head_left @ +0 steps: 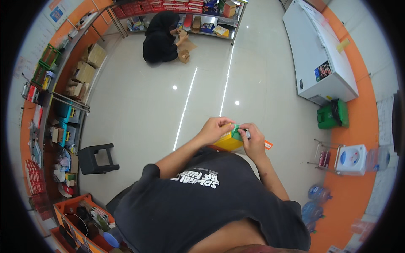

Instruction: The person sits on the floor and assembles small, colorful cardboard boxes by hand. They fold the flaps and secure them with small white adhesive tabs, stacking the finished boxes on a nearby orange counter.

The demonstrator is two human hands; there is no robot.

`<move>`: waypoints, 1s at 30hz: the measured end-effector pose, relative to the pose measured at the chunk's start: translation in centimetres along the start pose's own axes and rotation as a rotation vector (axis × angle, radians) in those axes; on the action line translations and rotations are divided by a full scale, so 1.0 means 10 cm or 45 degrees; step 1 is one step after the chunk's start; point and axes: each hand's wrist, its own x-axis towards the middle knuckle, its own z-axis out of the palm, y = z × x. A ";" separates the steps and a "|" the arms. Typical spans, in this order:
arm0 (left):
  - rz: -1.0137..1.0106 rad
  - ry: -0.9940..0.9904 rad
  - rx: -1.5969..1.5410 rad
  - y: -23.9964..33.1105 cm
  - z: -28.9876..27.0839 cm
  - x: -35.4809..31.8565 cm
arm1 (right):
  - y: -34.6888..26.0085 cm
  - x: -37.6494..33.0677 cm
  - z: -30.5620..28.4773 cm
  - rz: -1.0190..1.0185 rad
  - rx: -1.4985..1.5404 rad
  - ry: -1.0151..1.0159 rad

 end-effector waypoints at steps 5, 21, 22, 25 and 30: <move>-0.114 -0.054 0.005 0.69 -0.41 1.44 | 0.47 1.38 -0.34 0.087 -0.005 -0.047; -0.036 0.190 0.351 2.10 -1.46 5.78 | 3.07 5.75 -0.47 -0.216 0.213 0.040; -0.039 0.224 0.354 2.29 -1.51 6.01 | 3.18 6.09 -0.52 -0.232 0.273 0.009; -0.021 0.269 0.563 2.93 -1.66 6.65 | 3.45 7.06 -0.69 -0.261 0.349 -0.145; 0.077 0.264 0.663 3.32 -2.05 7.67 | 3.85 8.28 -0.80 -0.166 0.420 -0.376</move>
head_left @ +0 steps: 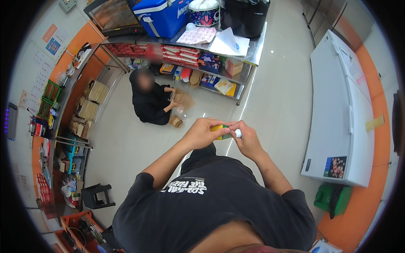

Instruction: The person sits on the floor and assembles small, colorful cardboard boxes by hand. They fold the flaps and secure them with small white adhesive tabs, stacking the finished boxes on a nearby orange counter.

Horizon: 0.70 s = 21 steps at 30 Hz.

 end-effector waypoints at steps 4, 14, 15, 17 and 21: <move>0.240 -0.222 0.324 -0.06 -0.35 1.06 | 0.52 0.60 -0.43 0.137 -0.065 0.057; 0.398 0.872 0.589 -1.13 -3.77 5.93 | 1.99 1.97 -1.48 0.776 -0.669 0.494; 0.319 0.957 0.698 -1.20 -4.03 6.32 | 2.12 1.99 -1.53 0.836 -0.736 0.530; 0.197 0.944 0.827 -1.33 -4.48 7.04 | 2.47 2.05 -1.60 0.915 -0.849 0.640; 0.035 0.670 0.729 -1.62 -5.15 7.99 | 2.90 2.02 -1.61 1.034 -0.911 0.756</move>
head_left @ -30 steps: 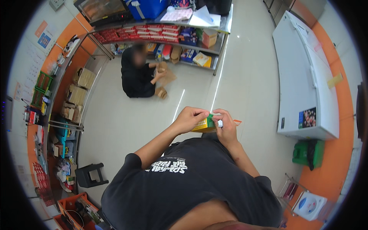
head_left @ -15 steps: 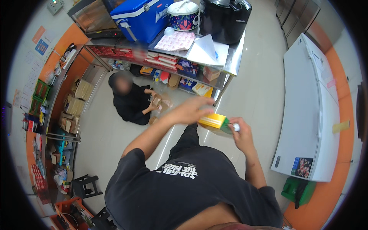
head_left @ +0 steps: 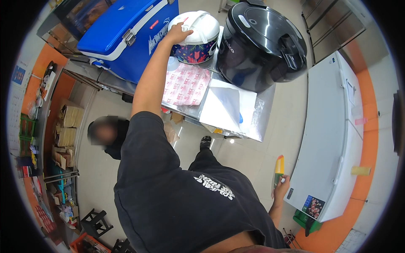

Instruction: The person sits on the floor and assembles small, colorful cardboard boxes by hand. They fold the flaps and secure them with small white adhesive tabs, stacking the finished boxes on a nearby orange counter.

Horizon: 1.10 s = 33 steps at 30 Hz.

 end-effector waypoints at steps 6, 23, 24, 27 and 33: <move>-0.172 -0.102 -0.072 0.13 0.13 0.42 | 0.64 -0.14 0.34 0.208 -0.250 0.020; -0.028 -0.569 -0.314 -0.47 -0.04 0.85 | 1.36 -0.42 0.88 0.373 -0.216 -0.048; -0.014 -0.535 -0.331 -0.53 -0.03 0.86 | 1.39 -0.40 0.89 0.368 -0.207 -0.057; 0.091 -0.490 -0.401 -0.57 -0.02 0.92 | 1.46 -0.39 0.89 0.378 -0.213 -0.071; -0.123 -0.462 -0.291 -0.52 -0.04 1.07 | 1.47 -0.49 0.76 0.376 -0.274 -0.075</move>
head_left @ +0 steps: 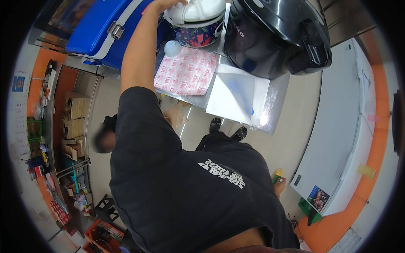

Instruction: The person sits on the floor and assembles small, colorful cardboard boxes by hand. They fold the flaps and secure them with small white adhesive tabs, stacking the finished boxes on a nearby orange counter.

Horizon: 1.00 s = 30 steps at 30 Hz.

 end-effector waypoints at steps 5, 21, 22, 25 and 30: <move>-0.279 0.074 0.247 0.72 -0.11 -0.23 | 0.18 0.04 0.11 -0.004 -0.015 -0.040; -0.325 0.048 0.410 1.20 -0.19 0.39 | 0.11 -0.11 0.10 0.143 0.010 -0.123; -0.337 0.014 0.449 1.35 -0.17 0.39 | 0.12 -0.13 0.09 0.144 0.018 -0.110; -0.327 0.028 0.470 1.43 -0.25 0.47 | 0.13 -0.10 0.09 0.087 0.025 -0.064; -0.339 0.030 0.513 1.36 -0.32 0.59 | 0.10 -0.06 0.06 0.153 0.048 -0.076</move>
